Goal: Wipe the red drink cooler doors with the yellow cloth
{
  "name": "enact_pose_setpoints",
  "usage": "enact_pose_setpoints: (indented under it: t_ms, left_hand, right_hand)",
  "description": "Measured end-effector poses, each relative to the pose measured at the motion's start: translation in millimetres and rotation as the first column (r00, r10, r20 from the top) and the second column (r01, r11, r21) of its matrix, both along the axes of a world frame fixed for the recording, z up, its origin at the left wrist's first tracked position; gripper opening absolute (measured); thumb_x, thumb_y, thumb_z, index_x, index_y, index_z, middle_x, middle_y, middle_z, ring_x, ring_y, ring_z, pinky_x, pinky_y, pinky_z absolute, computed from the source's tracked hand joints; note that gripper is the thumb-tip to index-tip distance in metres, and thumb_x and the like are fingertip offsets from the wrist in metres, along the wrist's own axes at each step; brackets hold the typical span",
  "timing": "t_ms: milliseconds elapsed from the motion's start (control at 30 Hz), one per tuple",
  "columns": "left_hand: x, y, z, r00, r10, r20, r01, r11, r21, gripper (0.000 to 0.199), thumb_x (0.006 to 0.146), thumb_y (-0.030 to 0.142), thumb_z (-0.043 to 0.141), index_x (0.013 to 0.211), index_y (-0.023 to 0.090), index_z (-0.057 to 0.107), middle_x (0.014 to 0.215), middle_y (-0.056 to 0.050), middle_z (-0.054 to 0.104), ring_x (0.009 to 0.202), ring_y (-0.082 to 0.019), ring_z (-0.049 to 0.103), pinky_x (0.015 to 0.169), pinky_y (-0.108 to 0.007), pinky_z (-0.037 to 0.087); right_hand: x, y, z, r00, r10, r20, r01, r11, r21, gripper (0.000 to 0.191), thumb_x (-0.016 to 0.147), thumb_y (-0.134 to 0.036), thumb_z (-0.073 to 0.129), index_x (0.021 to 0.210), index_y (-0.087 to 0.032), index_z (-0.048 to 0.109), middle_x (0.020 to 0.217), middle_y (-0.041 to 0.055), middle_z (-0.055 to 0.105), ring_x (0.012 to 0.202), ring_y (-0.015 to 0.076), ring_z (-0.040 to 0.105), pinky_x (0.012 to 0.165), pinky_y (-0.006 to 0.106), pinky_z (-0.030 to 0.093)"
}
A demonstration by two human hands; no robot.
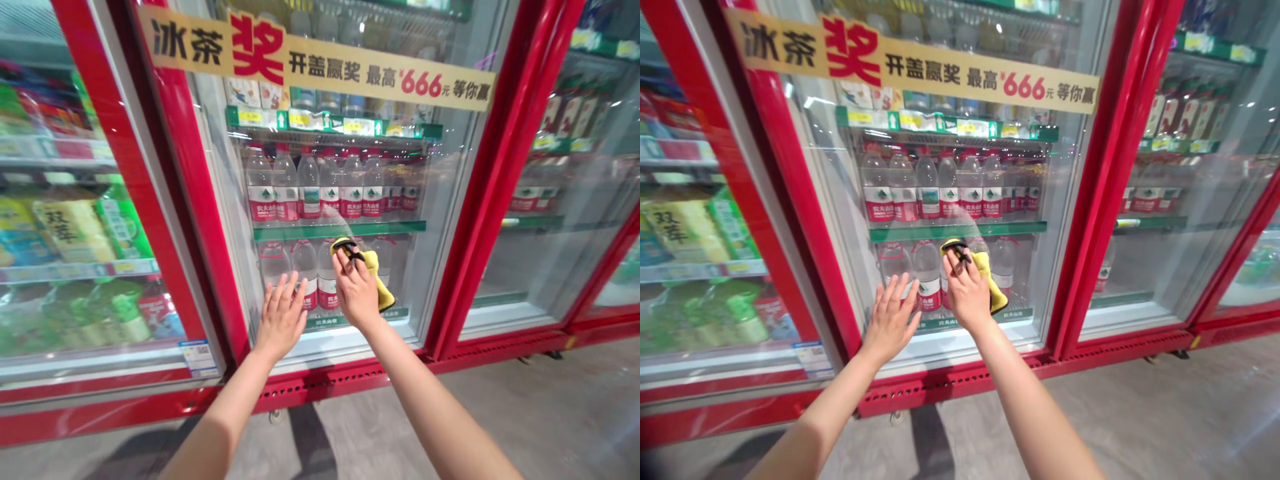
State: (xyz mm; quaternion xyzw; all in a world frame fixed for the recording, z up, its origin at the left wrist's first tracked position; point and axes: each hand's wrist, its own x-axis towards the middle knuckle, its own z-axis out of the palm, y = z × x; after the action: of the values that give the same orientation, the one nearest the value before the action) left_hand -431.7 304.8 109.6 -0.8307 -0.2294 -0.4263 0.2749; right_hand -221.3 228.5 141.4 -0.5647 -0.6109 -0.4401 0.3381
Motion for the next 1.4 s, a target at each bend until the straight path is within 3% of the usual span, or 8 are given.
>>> enact_pose_setpoints:
  t_ms: [133, 233, 500, 667, 767, 967, 1167, 1400]
  left_hand:
    - [-6.2, 4.0, -4.7, 1.000, 0.004, 0.002, -0.004, 1.000, 0.009, 0.088, 0.093, 0.032, 0.062, 0.162, 0.024, 0.007, 0.166, -0.012, 0.027, 0.157, -0.026, 0.012, 0.129, -0.050, 0.012]
    - [-15.5, 7.0, -8.4, 1.000, 0.019, -0.013, -0.019, 1.000, 0.010, 0.088, 0.093, 0.032, 0.061, 0.162, 0.024, 0.007, 0.165, -0.011, 0.030, 0.157, -0.025, 0.014, 0.129, -0.048, 0.011]
    - [-49.5, 11.3, -15.9, 0.995, 0.087, -0.043, -0.085, 0.995, 0.043, 0.086, 0.093, 0.032, 0.061, 0.162, 0.024, 0.009, 0.160, -0.012, 0.040, 0.155, -0.025, 0.021, 0.129, -0.051, 0.006]
    - [-62.8, 17.5, -22.8, 0.994, 0.110, -0.019, -0.109, 0.993, 0.051, 0.084, 0.092, 0.034, 0.062, 0.162, 0.025, 0.015, 0.158, -0.012, 0.044, 0.156, -0.025, 0.018, 0.128, -0.055, 0.001]
    - [-70.7, 19.8, -26.2, 0.993, 0.115, -0.030, -0.115, 0.993, 0.008, 0.085, 0.092, 0.034, 0.062, 0.162, 0.025, 0.014, 0.159, -0.012, 0.042, 0.155, -0.027, 0.021, 0.128, -0.057, 0.001]
    - [-95.0, 21.9, -30.9, 0.987, 0.154, -0.045, -0.155, 0.988, -0.016, 0.081, 0.092, 0.032, 0.061, 0.161, 0.026, 0.018, 0.158, -0.012, 0.043, 0.153, -0.029, 0.027, 0.127, -0.058, 0.006]
    - [-114.7, 26.1, -37.5, 0.984, 0.178, -0.021, -0.178, 0.984, 0.016, 0.078, 0.093, 0.031, 0.060, 0.160, 0.023, 0.022, 0.156, -0.014, 0.046, 0.152, -0.027, 0.029, 0.128, -0.056, 0.006]
    - [-129.9, 31.4, -41.6, 0.986, 0.165, -0.010, -0.165, 0.986, -0.001, 0.078, 0.092, 0.031, 0.061, 0.159, 0.020, 0.024, 0.153, -0.015, 0.049, 0.150, -0.027, 0.034, 0.127, -0.057, 0.009]
  right_hand:
    - [24.2, -16.2, -31.3, 0.964, 0.134, 0.230, -0.130, 0.991, -0.032, 0.044, 0.096, -0.015, 0.052, 0.135, -0.032, 0.063, 0.140, 0.0003, 0.065, 0.143, 0.0202, 0.045, 0.113, 0.040, 0.038]
    - [38.6, -16.2, -34.3, 0.990, 0.091, 0.107, -0.101, 0.991, 0.087, 0.045, 0.095, -0.015, 0.050, 0.137, -0.024, 0.062, 0.141, 0.0060, 0.064, 0.145, 0.0230, 0.042, 0.113, 0.039, 0.040]
    - [-47.3, 15.9, -19.0, 1.000, -0.017, -0.019, 0.018, 1.000, 0.022, 0.057, 0.095, -0.016, 0.047, 0.152, -0.023, 0.046, 0.154, 0.0064, 0.050, 0.148, 0.0273, 0.036, 0.109, 0.041, 0.040]
    - [-24.9, 2.2, -49.7, 0.924, 0.215, 0.317, -0.188, 0.976, -0.113, 0.046, 0.098, -0.016, 0.052, 0.140, -0.033, 0.057, 0.142, 0.0013, 0.063, 0.140, 0.0215, 0.049, 0.110, 0.042, 0.036]
    - [-17.8, 1.7, -47.8, 0.962, 0.143, 0.233, -0.138, 0.990, -0.040, 0.045, 0.098, -0.012, 0.051, 0.139, -0.030, 0.058, 0.141, 0.0016, 0.064, 0.140, 0.0225, 0.050, 0.109, 0.041, 0.037]
    - [-88.2, 31.8, -33.3, 0.995, 0.091, -0.028, -0.093, 0.991, -0.097, 0.059, 0.098, -0.013, 0.043, 0.156, -0.025, 0.038, 0.158, 0.0071, 0.044, 0.152, 0.0275, 0.030, 0.109, 0.047, 0.039]
    - [-92.8, 30.6, -61.5, 0.910, 0.315, 0.270, -0.260, 0.940, -0.222, 0.041, 0.100, -0.016, 0.050, 0.140, -0.028, 0.055, 0.148, 0.0025, 0.058, 0.147, 0.0214, 0.040, 0.116, 0.050, 0.032]
    - [-131.8, 44.5, -28.8, 0.971, 0.207, 0.119, -0.183, 0.965, -0.191, 0.049, 0.099, -0.014, 0.048, 0.146, -0.028, 0.050, 0.156, 0.0021, 0.048, 0.153, 0.0248, 0.026, 0.119, 0.052, 0.028]
